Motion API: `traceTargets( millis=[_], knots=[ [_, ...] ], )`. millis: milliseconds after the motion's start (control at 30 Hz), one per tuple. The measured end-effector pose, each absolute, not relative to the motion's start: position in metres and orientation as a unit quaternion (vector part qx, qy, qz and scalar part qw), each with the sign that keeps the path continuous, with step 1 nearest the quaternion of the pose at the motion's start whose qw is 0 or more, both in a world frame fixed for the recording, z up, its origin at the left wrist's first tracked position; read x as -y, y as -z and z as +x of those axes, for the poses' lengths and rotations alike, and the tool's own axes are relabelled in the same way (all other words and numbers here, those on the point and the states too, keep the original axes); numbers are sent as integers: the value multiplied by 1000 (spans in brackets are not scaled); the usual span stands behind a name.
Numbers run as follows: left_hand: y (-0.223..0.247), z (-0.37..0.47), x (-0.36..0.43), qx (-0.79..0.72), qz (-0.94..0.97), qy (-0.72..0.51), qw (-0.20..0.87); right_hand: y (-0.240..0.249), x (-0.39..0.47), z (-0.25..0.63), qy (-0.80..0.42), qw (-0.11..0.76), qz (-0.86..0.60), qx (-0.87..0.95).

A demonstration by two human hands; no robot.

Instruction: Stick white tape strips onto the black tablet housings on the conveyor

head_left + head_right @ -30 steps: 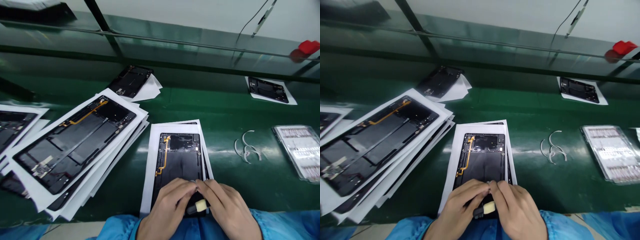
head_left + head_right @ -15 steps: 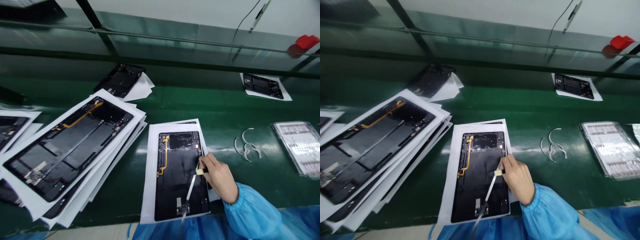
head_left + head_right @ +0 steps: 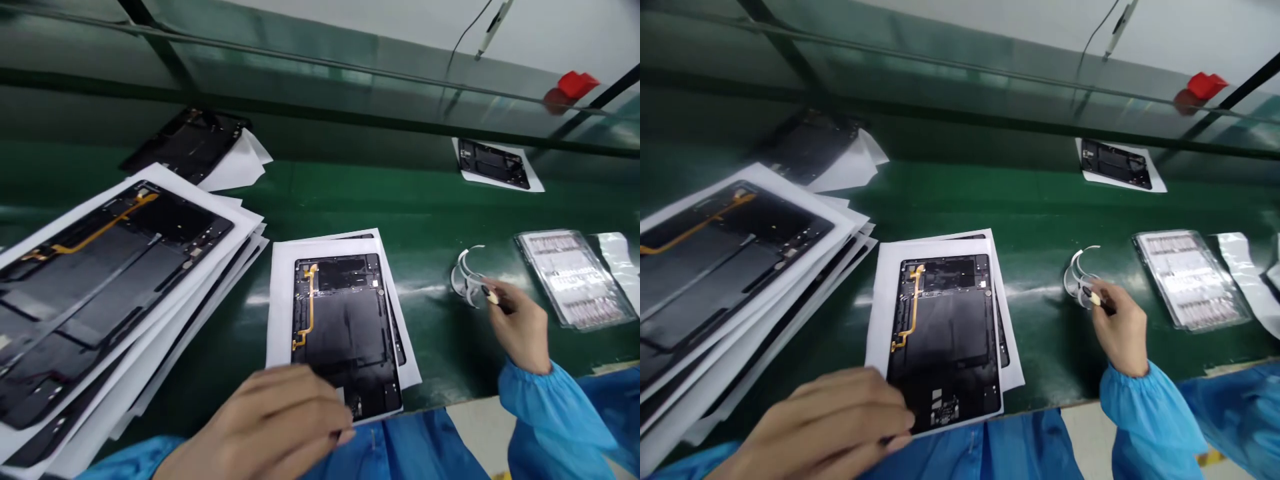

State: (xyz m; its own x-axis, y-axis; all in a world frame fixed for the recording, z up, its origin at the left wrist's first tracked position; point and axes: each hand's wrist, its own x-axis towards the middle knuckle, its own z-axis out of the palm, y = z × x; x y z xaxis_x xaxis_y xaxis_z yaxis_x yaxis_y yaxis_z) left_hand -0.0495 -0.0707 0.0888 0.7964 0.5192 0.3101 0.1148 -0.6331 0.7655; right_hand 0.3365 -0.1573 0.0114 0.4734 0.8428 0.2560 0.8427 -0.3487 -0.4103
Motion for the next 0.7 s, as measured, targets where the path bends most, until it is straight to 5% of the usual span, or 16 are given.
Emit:
traceTargets(
  millis=[167, 333, 500, 700],
  knots=[
    [-66, -28, 45, -245, 799, -319, 446, -56, 136, 268, 27, 256, -762, 595],
    [-37, -16, 26, -301, 746, -362, 471, -58, 105, 189, -315, 288, -596, 680],
    [-35, -12, 20, -323, 732, -366, 475, -40, 85, 179, -418, 296, -546, 663],
    [-26, -34, 82, -444, 766, -363, 290, -26, 81, 183, -430, 328, -569, 620]
  ],
)
